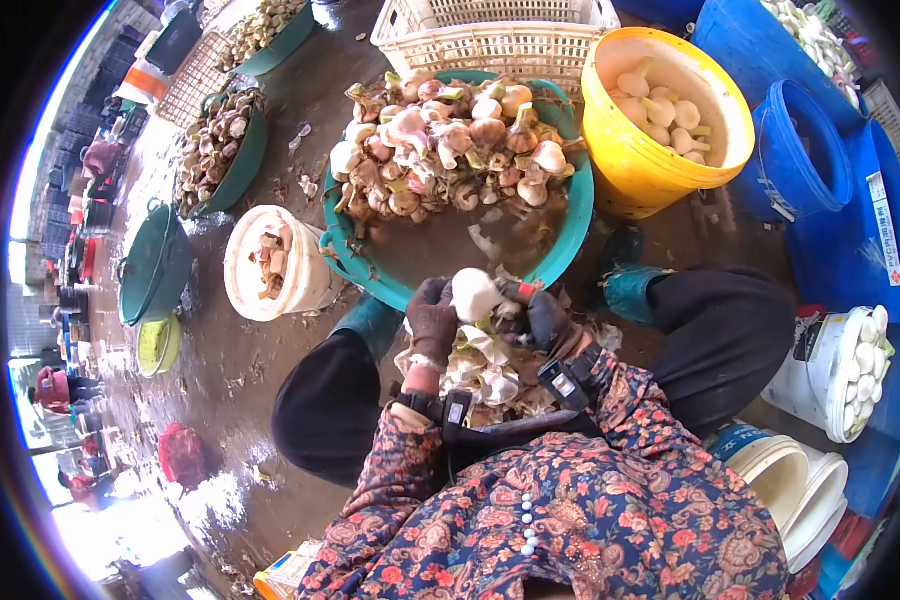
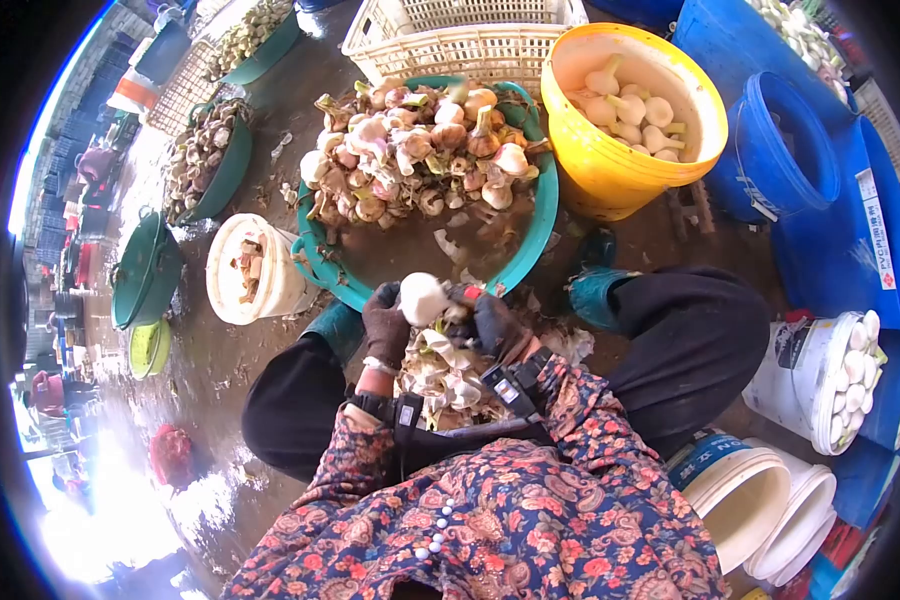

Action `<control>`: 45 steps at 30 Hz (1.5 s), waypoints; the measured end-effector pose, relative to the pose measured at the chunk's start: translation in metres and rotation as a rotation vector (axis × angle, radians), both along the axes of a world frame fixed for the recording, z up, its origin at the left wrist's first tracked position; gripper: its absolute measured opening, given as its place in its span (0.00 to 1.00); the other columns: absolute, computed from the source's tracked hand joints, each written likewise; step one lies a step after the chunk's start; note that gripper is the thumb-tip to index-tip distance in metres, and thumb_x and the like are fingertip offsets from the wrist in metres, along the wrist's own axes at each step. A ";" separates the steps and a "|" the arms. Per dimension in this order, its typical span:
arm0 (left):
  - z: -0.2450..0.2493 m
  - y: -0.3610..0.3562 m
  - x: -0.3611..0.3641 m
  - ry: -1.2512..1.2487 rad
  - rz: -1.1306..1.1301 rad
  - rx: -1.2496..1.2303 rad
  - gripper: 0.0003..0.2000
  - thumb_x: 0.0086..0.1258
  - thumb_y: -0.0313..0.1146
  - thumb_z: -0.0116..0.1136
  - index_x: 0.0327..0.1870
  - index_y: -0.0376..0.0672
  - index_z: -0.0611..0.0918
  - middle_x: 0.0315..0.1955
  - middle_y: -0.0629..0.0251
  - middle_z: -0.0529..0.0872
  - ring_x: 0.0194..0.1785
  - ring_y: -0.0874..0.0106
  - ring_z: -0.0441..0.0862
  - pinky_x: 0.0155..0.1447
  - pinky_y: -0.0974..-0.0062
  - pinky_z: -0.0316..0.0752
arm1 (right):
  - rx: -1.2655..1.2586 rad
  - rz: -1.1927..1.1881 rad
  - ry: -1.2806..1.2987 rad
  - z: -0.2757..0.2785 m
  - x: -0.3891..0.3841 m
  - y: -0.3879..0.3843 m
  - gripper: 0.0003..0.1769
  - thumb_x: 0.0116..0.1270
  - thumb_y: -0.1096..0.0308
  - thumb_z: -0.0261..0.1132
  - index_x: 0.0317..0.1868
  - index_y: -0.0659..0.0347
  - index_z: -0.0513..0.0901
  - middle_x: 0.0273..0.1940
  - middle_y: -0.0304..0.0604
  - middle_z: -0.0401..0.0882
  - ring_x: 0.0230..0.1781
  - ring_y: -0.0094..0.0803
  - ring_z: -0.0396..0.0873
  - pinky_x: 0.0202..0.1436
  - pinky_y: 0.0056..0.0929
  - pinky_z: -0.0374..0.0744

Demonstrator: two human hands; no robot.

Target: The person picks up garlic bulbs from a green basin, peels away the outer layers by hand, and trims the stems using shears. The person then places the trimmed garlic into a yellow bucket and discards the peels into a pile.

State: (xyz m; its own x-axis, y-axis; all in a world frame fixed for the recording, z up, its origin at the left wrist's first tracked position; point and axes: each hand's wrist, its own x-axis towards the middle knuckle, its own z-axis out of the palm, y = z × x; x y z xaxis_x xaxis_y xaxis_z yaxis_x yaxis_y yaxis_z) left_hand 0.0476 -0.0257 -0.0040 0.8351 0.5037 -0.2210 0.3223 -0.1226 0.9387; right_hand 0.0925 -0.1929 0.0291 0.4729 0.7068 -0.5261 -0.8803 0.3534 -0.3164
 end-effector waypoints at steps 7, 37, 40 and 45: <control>-0.034 0.023 0.039 0.189 -0.257 0.367 0.12 0.57 0.33 0.65 0.37 0.35 0.83 0.31 0.62 0.86 0.35 0.75 0.82 0.41 0.76 0.76 | -0.372 -0.137 -0.726 0.022 0.024 -0.004 0.06 0.65 0.67 0.60 0.36 0.60 0.74 0.29 0.32 0.74 0.29 0.16 0.70 0.30 0.17 0.70; 0.038 -0.024 0.041 -0.206 -0.565 0.307 0.30 0.49 0.49 0.67 0.51 0.41 0.76 0.39 0.51 0.80 0.39 0.60 0.78 0.43 0.66 0.73 | -0.945 0.006 -0.928 -0.026 0.046 -0.019 0.19 0.66 0.57 0.61 0.30 0.67 0.81 0.26 0.35 0.78 0.26 0.19 0.70 0.28 0.23 0.71; 0.061 -0.023 0.026 -0.019 -0.583 0.335 0.32 0.45 0.50 0.69 0.51 0.41 0.76 0.40 0.46 0.78 0.43 0.51 0.76 0.47 0.60 0.71 | -0.738 -0.092 -0.784 -0.032 0.034 -0.010 0.18 0.67 0.57 0.60 0.30 0.66 0.79 0.25 0.34 0.76 0.25 0.18 0.68 0.26 0.22 0.68; 0.055 -0.017 0.009 -0.037 -0.522 0.474 0.33 0.45 0.51 0.70 0.49 0.39 0.77 0.36 0.48 0.79 0.38 0.56 0.79 0.43 0.64 0.73 | -0.669 0.048 -0.940 -0.031 0.024 -0.010 0.17 0.70 0.59 0.54 0.31 0.64 0.78 0.27 0.34 0.77 0.25 0.18 0.70 0.26 0.22 0.69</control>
